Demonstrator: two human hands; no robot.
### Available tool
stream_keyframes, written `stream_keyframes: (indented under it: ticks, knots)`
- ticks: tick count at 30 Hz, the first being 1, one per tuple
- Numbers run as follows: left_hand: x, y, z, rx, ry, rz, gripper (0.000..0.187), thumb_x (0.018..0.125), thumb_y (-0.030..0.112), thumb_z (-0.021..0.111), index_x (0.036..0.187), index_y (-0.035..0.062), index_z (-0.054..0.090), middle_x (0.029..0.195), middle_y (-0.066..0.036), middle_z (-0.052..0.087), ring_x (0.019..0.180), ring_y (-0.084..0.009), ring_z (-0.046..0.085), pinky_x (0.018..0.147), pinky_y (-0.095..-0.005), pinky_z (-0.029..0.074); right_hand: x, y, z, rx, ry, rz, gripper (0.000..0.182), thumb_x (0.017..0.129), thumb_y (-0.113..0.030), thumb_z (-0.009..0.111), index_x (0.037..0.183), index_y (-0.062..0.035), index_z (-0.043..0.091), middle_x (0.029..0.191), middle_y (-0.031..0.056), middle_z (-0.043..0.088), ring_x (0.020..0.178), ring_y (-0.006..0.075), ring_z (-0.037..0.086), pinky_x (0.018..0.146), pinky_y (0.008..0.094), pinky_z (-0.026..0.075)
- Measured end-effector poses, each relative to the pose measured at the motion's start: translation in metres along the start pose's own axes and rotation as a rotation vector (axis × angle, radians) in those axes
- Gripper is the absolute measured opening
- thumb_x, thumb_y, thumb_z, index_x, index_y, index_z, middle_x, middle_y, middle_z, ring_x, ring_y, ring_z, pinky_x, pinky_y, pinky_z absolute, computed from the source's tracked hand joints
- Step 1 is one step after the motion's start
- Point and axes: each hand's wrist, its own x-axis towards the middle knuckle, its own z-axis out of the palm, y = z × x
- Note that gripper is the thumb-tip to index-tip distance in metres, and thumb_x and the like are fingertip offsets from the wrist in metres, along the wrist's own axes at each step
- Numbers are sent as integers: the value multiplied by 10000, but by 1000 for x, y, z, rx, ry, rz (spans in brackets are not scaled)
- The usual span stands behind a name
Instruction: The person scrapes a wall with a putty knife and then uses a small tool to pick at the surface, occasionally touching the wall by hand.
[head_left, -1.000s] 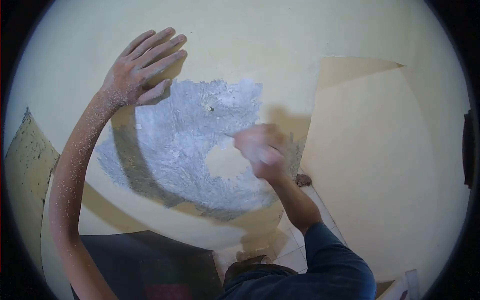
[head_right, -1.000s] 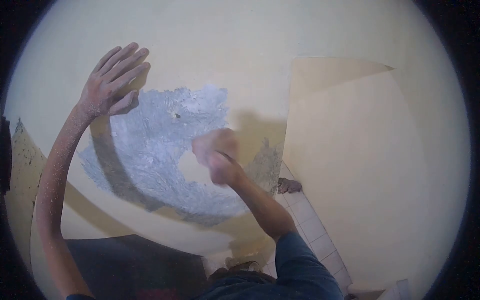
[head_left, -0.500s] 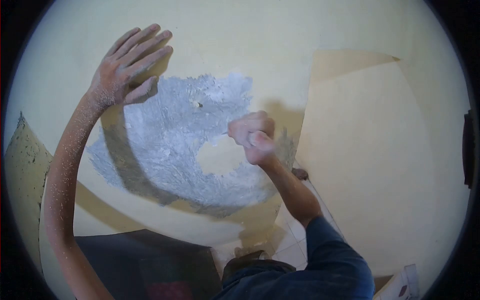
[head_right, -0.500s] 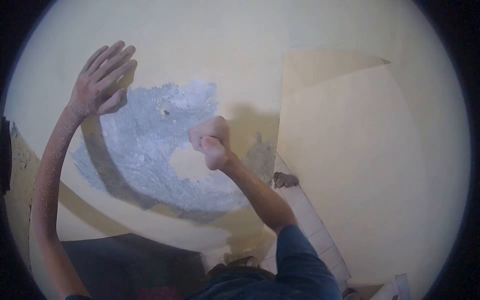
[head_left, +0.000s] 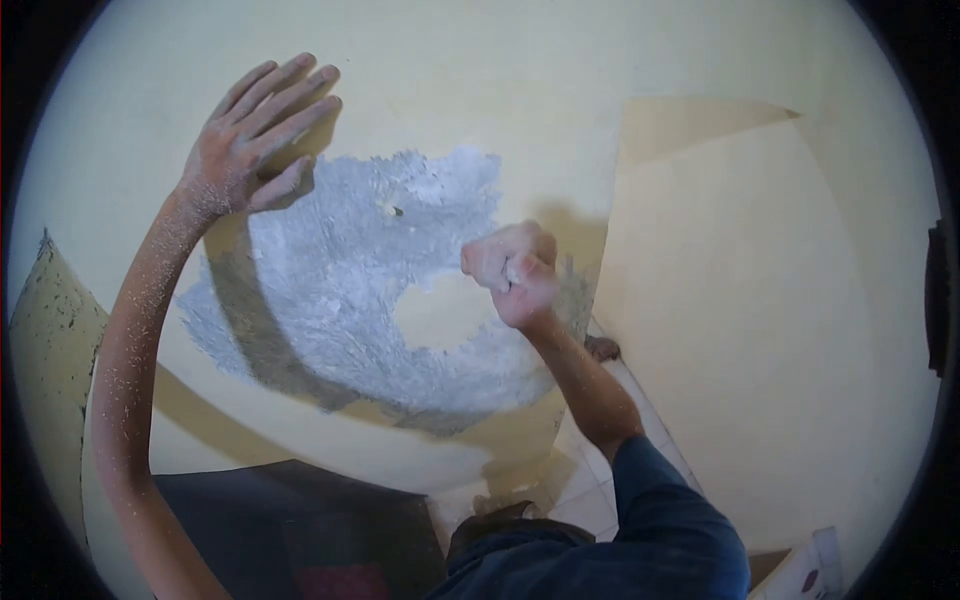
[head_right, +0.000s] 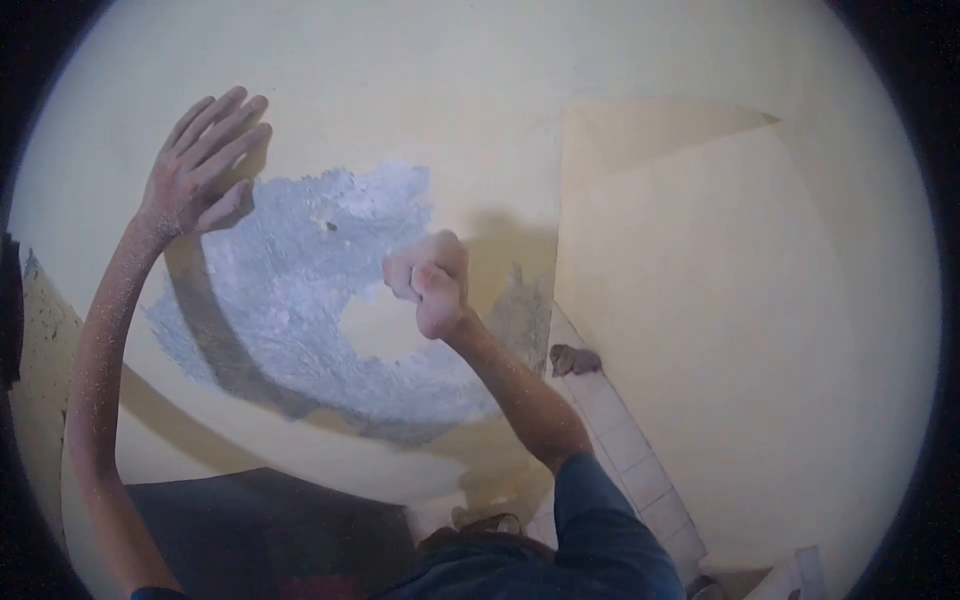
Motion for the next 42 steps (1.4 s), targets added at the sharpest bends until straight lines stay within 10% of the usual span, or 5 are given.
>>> stream_keyframes:
  ticks: [32,35,42]
  knots:
    - [0,4,-3,-6,-11,-8,547,874,289,577,1412,215,507,1497,-15,455,1401,-241,397,1193,-462,310,-2,-17,1,-139,-206,-94,468,902,-297,421,515,-49,337,453,63,353,396,202,377,427,318,361]
    - [0,3,-1,-13,6,-12,530,893,304,558,1412,214,503,1495,-17,456,1395,-243,406,1191,-462,314,-19,17,-1,-268,-2,-9,414,840,-245,493,517,-62,310,463,24,305,399,165,300,413,316,209]
    - [-1,1,-1,-17,5,2,492,910,293,530,1394,203,520,1488,-22,463,1391,-246,411,1183,-471,326,-22,-8,-7,-419,-155,-158,361,892,-134,405,542,-47,418,522,72,484,444,210,463,543,389,502]
